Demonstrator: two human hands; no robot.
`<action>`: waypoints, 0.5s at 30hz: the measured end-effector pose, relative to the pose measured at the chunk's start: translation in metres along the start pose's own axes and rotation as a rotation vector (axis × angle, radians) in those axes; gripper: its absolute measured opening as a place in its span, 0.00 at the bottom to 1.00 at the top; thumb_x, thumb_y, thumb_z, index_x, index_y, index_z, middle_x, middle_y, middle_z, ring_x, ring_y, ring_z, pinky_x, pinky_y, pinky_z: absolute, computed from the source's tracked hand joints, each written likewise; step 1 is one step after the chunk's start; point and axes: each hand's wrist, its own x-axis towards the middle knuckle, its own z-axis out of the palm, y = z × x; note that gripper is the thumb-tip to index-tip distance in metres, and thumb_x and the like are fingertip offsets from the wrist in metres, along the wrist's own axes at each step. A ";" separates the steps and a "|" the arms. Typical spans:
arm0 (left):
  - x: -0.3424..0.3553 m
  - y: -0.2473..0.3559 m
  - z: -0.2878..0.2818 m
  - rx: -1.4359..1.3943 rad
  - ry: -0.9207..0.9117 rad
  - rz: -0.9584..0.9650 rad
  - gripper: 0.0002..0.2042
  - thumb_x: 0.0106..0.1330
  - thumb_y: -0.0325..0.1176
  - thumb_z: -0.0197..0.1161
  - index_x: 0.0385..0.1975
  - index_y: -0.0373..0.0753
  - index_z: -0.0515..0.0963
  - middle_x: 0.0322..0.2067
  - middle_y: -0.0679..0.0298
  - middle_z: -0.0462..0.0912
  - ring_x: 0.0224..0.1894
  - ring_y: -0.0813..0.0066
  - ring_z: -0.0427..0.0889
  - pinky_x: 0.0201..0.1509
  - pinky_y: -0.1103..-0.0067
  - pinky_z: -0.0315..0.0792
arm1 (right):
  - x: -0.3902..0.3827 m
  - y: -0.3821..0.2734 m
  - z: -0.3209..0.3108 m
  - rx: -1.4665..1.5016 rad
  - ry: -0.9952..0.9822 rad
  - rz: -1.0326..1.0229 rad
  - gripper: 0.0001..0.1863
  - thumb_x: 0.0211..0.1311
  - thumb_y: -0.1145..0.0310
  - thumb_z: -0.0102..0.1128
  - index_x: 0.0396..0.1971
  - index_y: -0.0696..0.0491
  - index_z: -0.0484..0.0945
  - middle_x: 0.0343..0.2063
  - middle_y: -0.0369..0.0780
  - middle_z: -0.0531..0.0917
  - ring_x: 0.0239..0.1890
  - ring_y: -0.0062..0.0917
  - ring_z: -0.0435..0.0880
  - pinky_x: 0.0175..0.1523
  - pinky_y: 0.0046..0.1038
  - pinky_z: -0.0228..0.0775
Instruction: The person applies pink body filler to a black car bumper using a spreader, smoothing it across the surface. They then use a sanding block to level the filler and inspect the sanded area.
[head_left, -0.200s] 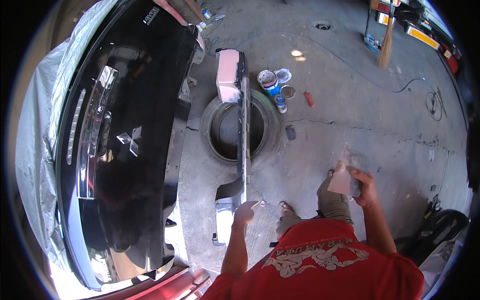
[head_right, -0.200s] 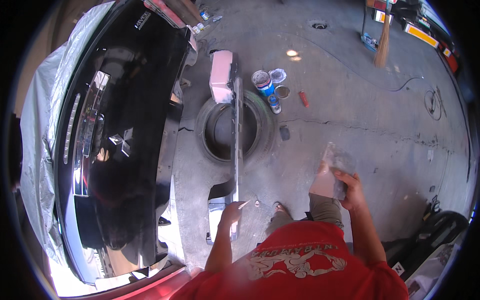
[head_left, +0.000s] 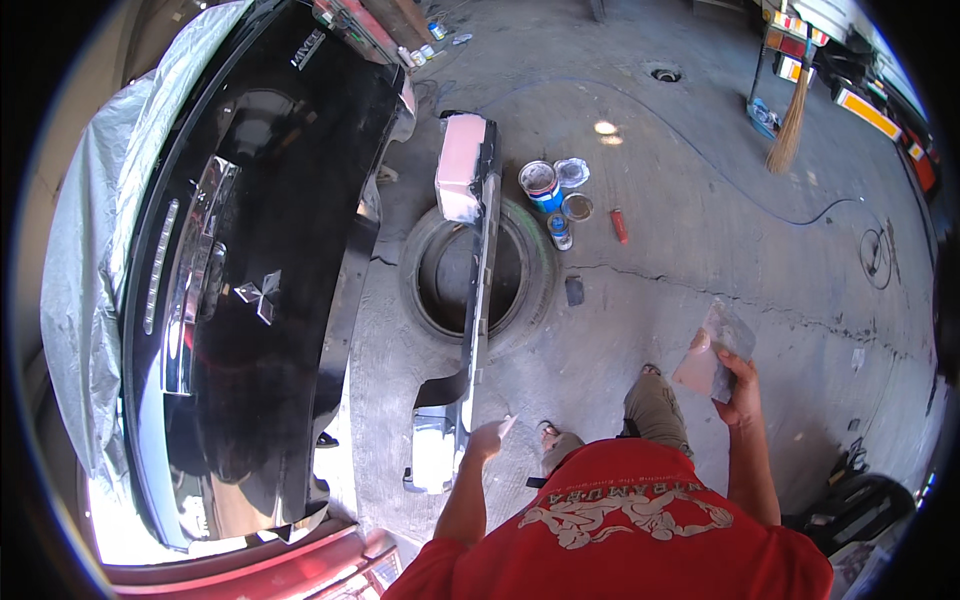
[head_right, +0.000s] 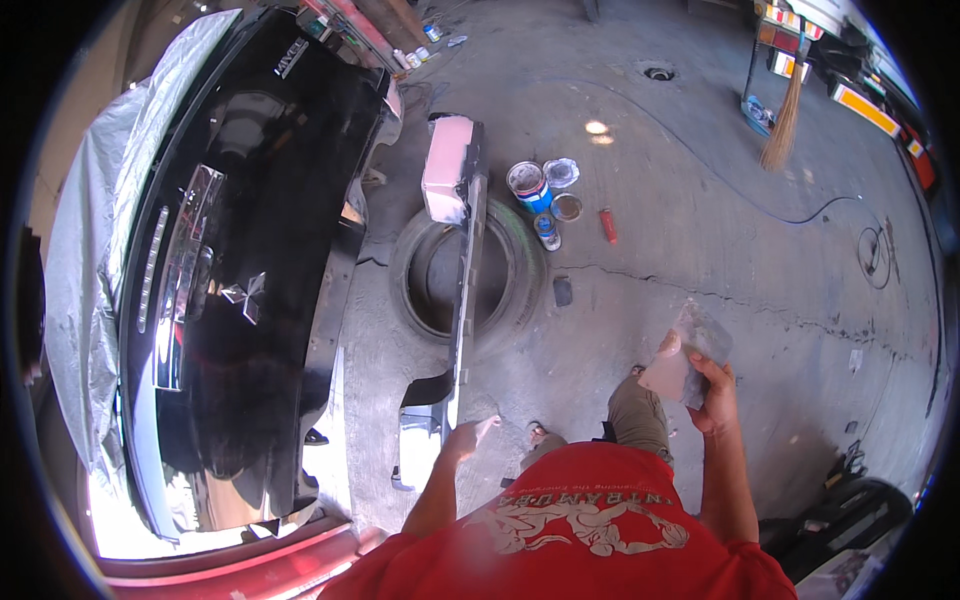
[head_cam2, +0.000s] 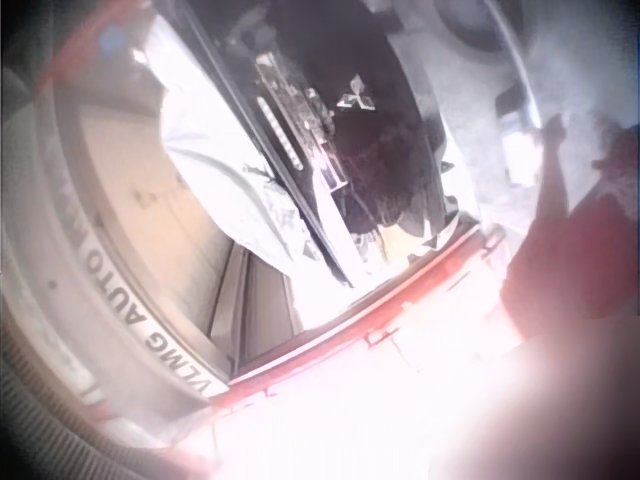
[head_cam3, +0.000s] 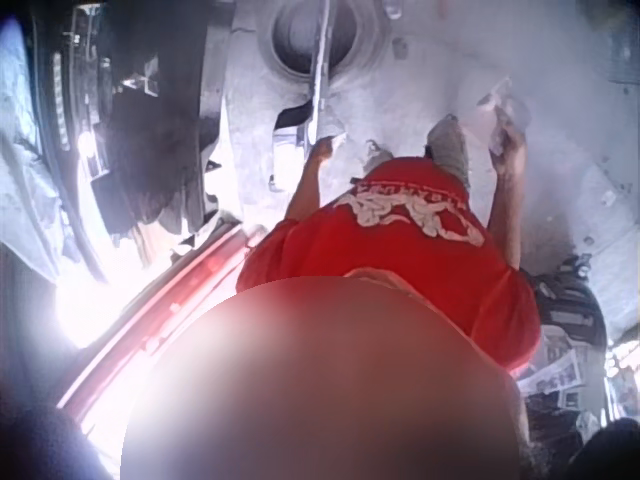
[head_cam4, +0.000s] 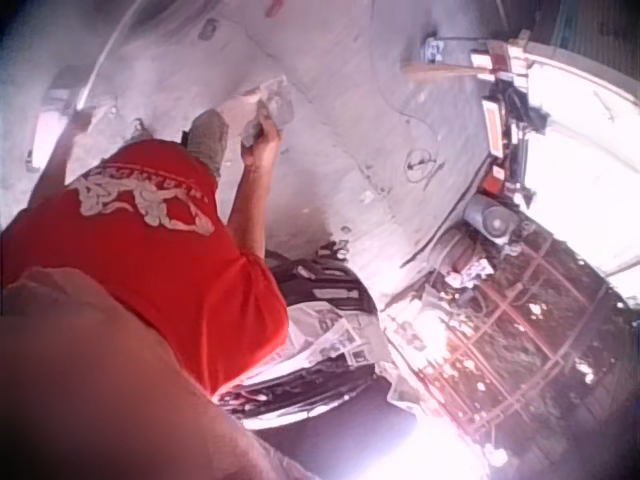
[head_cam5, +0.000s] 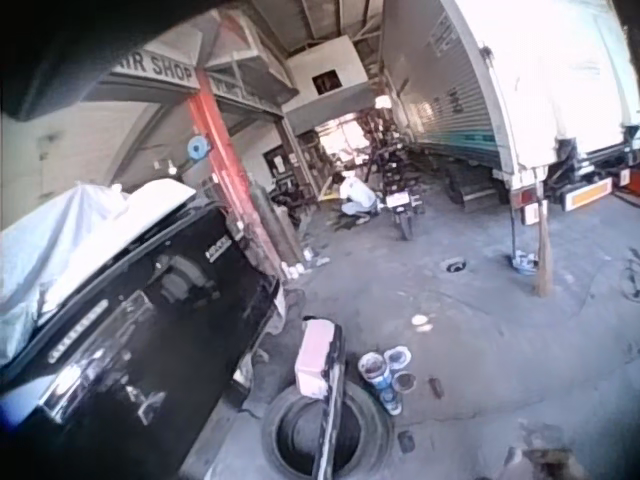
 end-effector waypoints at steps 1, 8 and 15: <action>-0.005 0.003 0.016 0.043 -0.036 0.017 0.27 0.63 0.23 0.55 0.63 0.45 0.83 0.61 0.47 0.85 0.65 0.47 0.82 0.70 0.63 0.75 | 0.008 -0.021 -0.002 -0.012 0.032 0.022 0.21 0.64 0.70 0.69 0.57 0.57 0.81 0.47 0.40 0.89 0.47 0.32 0.90 0.52 0.37 0.85; -0.112 0.061 0.092 0.077 -0.259 -0.229 0.18 0.65 0.30 0.58 0.54 0.44 0.86 0.54 0.47 0.88 0.59 0.46 0.86 0.61 0.57 0.80 | 0.079 -0.155 0.023 -0.155 0.018 0.031 0.23 0.64 0.69 0.70 0.58 0.58 0.81 0.47 0.40 0.88 0.47 0.33 0.89 0.54 0.39 0.85; -0.105 0.113 0.116 -0.075 -0.236 -0.404 0.16 0.66 0.31 0.58 0.52 0.44 0.86 0.54 0.49 0.89 0.59 0.46 0.86 0.61 0.56 0.81 | 0.168 -0.165 0.113 -0.197 -0.128 0.075 0.23 0.64 0.70 0.71 0.58 0.59 0.82 0.49 0.42 0.89 0.50 0.33 0.90 0.55 0.39 0.84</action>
